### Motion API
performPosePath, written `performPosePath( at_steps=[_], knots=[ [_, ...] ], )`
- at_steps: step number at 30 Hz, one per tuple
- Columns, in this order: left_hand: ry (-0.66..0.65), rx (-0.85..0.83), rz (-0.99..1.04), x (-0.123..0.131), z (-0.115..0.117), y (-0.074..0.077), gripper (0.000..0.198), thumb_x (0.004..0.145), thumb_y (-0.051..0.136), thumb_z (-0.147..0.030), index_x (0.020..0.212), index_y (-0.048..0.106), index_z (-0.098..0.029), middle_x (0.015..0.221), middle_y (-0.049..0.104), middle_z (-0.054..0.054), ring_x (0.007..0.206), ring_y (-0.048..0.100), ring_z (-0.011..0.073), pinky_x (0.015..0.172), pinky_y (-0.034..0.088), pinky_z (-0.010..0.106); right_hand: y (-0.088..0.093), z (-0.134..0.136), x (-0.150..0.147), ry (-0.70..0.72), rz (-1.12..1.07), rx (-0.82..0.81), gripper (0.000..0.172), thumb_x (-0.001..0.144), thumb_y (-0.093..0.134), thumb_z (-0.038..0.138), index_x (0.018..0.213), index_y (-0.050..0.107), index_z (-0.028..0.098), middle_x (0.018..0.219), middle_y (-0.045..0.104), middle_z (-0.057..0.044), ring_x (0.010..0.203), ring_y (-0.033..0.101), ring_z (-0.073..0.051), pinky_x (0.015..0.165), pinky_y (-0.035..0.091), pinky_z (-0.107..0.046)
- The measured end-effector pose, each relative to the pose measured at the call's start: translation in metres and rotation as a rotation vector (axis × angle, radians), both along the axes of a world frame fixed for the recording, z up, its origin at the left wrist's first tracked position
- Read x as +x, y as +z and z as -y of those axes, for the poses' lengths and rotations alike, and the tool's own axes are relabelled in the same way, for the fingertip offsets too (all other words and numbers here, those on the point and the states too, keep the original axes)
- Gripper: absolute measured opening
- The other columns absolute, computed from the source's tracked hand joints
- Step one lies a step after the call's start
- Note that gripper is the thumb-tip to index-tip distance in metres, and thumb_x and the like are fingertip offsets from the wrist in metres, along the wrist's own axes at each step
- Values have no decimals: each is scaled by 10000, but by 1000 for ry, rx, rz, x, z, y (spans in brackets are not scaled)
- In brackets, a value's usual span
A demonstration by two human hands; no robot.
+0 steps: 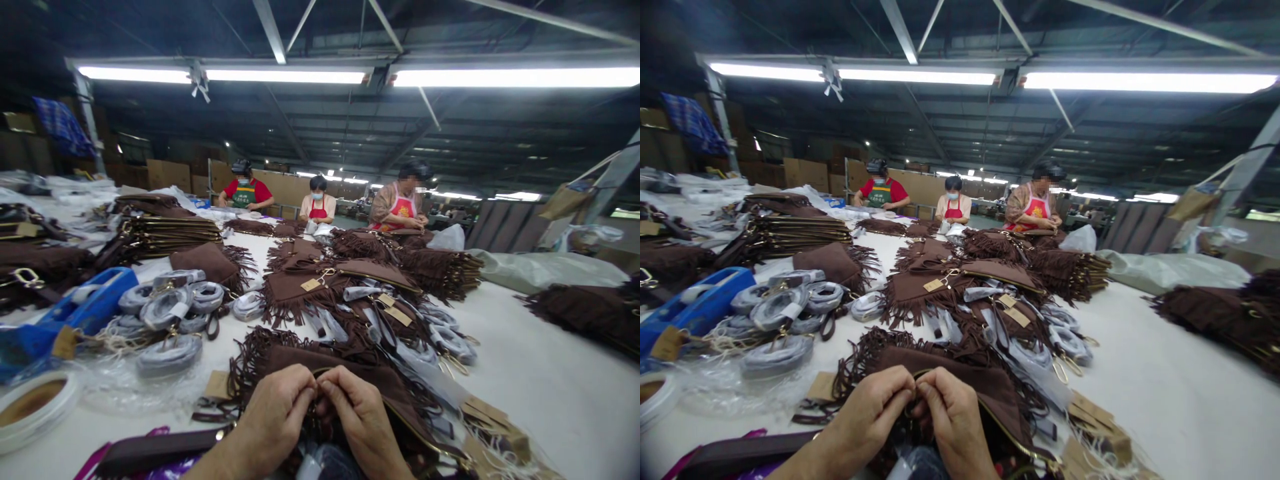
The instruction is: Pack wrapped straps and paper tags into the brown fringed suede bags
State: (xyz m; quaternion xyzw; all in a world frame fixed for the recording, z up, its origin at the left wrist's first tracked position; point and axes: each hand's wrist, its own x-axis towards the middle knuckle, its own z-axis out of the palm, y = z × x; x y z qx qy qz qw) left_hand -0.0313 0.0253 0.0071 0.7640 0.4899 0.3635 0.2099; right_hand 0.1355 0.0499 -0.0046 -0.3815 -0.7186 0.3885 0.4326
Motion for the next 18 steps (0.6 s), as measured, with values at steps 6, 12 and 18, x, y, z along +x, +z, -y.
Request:
performPosePath(
  at_steps=[6, 12, 18],
  knots=[
    [45, -28, -72, 2, 1, 0, 224, 904, 432, -210, 684, 475, -200, 709, 589, 18, 668, 539, 162, 602, 326, 265, 2, 1, 0, -7, 92, 124, 308, 961, 459, 366, 775, 632, 192, 643, 630, -5, 578, 589, -149, 553, 438, -225],
    [63, -3, -90, 1, 0, -2, 198, 882, 418, -191, 689, 463, -203, 695, 576, 13, 654, 519, 158, 601, 319, 265, 3, 1, 1, -7, 112, 180, 270, 951, 470, 317, 758, 617, 197, 631, 611, 12, 577, 567, -139, 562, 412, -222],
    [65, -1, -82, 2, 0, 2, 199, 876, 389, -199, 682, 434, -204, 691, 569, 16, 656, 518, 161, 600, 313, 268, -2, 0, -1, -3, 59, 123, 289, 960, 464, 354, 775, 625, 201, 635, 621, 7, 574, 571, -144, 556, 422, -225]
  ],
)
